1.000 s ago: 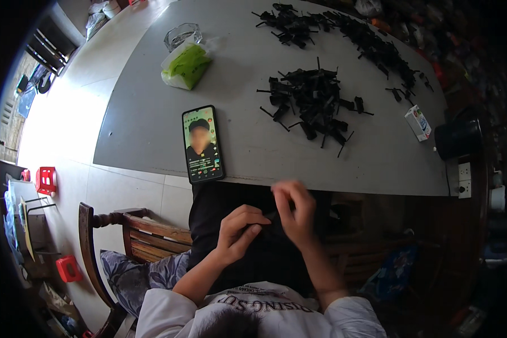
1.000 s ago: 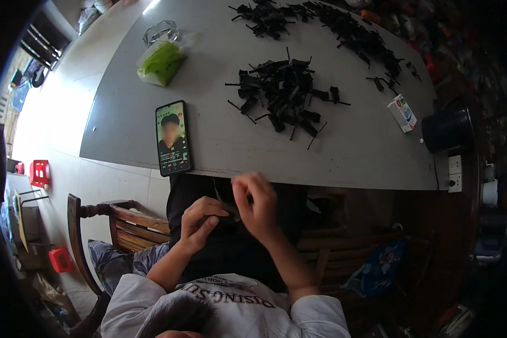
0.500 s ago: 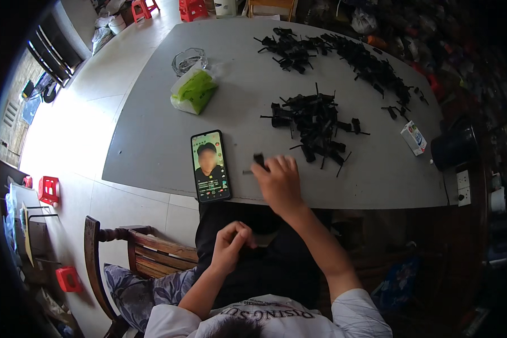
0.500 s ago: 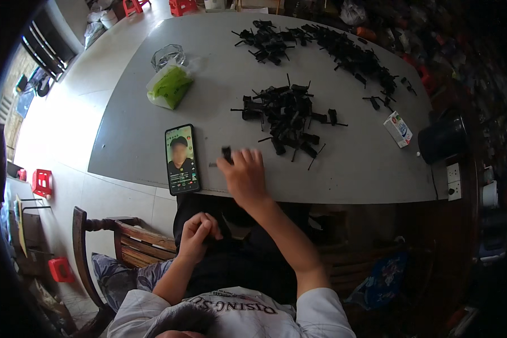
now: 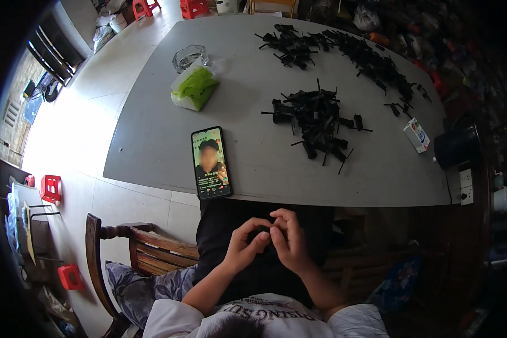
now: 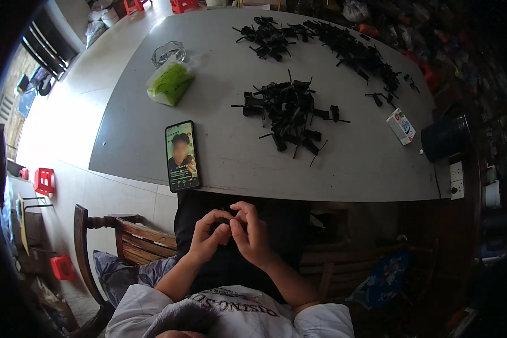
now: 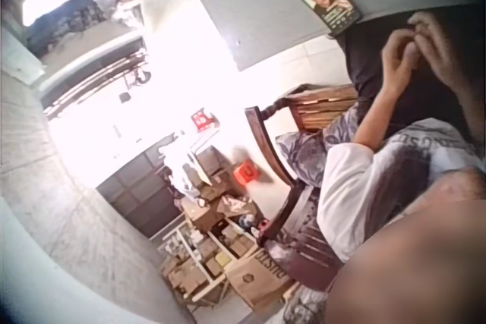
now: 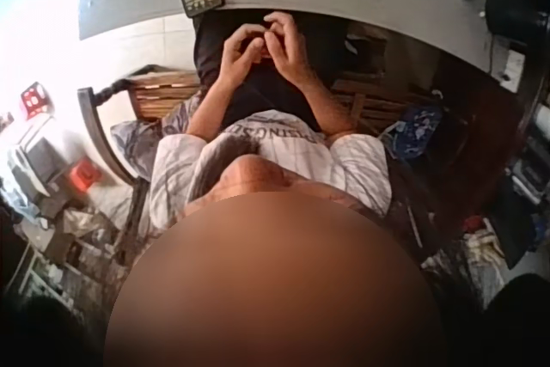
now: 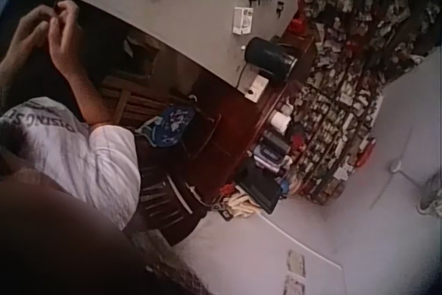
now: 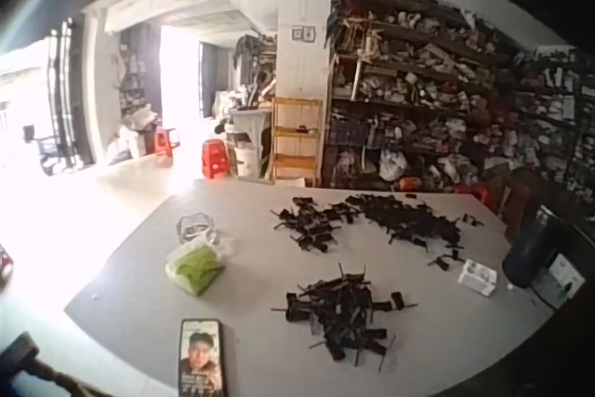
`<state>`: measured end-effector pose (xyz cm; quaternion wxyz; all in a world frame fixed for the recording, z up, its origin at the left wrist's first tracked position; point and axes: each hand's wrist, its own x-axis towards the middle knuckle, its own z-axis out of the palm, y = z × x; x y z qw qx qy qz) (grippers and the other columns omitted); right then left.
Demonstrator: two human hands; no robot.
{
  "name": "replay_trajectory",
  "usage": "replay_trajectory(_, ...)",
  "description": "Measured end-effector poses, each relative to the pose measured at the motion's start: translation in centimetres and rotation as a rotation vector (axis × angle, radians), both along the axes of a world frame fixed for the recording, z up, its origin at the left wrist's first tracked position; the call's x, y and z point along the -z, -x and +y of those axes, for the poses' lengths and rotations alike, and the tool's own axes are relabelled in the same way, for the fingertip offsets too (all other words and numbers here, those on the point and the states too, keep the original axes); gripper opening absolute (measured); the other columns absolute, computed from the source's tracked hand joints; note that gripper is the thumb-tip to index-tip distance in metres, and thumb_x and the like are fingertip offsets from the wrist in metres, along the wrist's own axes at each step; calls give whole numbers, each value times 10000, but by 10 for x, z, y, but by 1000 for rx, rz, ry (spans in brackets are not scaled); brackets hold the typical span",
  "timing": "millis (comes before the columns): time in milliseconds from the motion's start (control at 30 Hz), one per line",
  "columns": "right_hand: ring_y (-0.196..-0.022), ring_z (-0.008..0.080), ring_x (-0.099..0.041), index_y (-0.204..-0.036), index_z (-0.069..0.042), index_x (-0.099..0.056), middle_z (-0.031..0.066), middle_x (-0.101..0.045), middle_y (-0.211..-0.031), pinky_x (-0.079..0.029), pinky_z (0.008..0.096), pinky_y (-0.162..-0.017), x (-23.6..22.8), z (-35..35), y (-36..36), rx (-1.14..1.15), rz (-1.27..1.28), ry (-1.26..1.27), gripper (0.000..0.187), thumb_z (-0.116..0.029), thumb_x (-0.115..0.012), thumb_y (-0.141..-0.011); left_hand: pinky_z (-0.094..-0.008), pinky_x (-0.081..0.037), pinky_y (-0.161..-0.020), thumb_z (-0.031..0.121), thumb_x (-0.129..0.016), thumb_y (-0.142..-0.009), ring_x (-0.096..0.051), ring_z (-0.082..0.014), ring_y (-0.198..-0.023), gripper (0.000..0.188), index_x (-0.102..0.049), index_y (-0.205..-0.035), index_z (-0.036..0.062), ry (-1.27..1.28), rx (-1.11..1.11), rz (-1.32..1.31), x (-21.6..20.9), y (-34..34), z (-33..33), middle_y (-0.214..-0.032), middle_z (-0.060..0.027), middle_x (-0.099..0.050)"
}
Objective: Assembling small black plastic toy components manually at a workstation.
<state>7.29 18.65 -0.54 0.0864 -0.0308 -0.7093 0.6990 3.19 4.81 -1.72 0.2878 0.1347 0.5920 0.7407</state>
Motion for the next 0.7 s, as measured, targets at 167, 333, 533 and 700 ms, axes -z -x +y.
replay_trajectory(167, -553, 225, -543, -1115, 2, -493, 101, -554, -711, -445, 322, -520, 3, -10, -2, 159, 251, -399, 267, -82, -514, -863, -180, -327, -509, 227, -504, -930, -431, -21, -611, 195, -528, -991, 43, -124, -36, -74, 2, -4, 5, -722, 28, -486)
replay_trajectory(333, -684, 266, -609, -1028, -9, -555, 129, -603, -818, -476, 340, -593, -15, 3, -3, 259, 393, -866, 226, -128, -577, -838, -229, -395, -512, 147, -598, -833, -515, -147, -565, 226, -527, -1008, 22, 181, -91, 724, 0, 15, 2, -724, -59, -553)
replay_trajectory(533, -492, 124, -580, -796, -9, -557, 58, -585, -631, -431, 233, -437, -16, 3, -3, 136, 87, -595, 149, -110, -667, -792, -298, -480, -532, 61, -690, -680, -600, -222, -570, 480, -498, -1119, 35, 479, -65, 879, -17, 8, 7, -764, -82, -589)
replay_trajectory(700, -556, 80, -563, -790, -33, -541, 27, -567, -686, -439, 203, -458, -1, 20, -5, 126, -213, 194, 117, -110, -561, -876, -242, -422, -578, 54, -702, -664, -488, -149, -637, 596, -450, -1203, 32, 381, -219, 830, -27, 8, 1, -909, -96, -502)
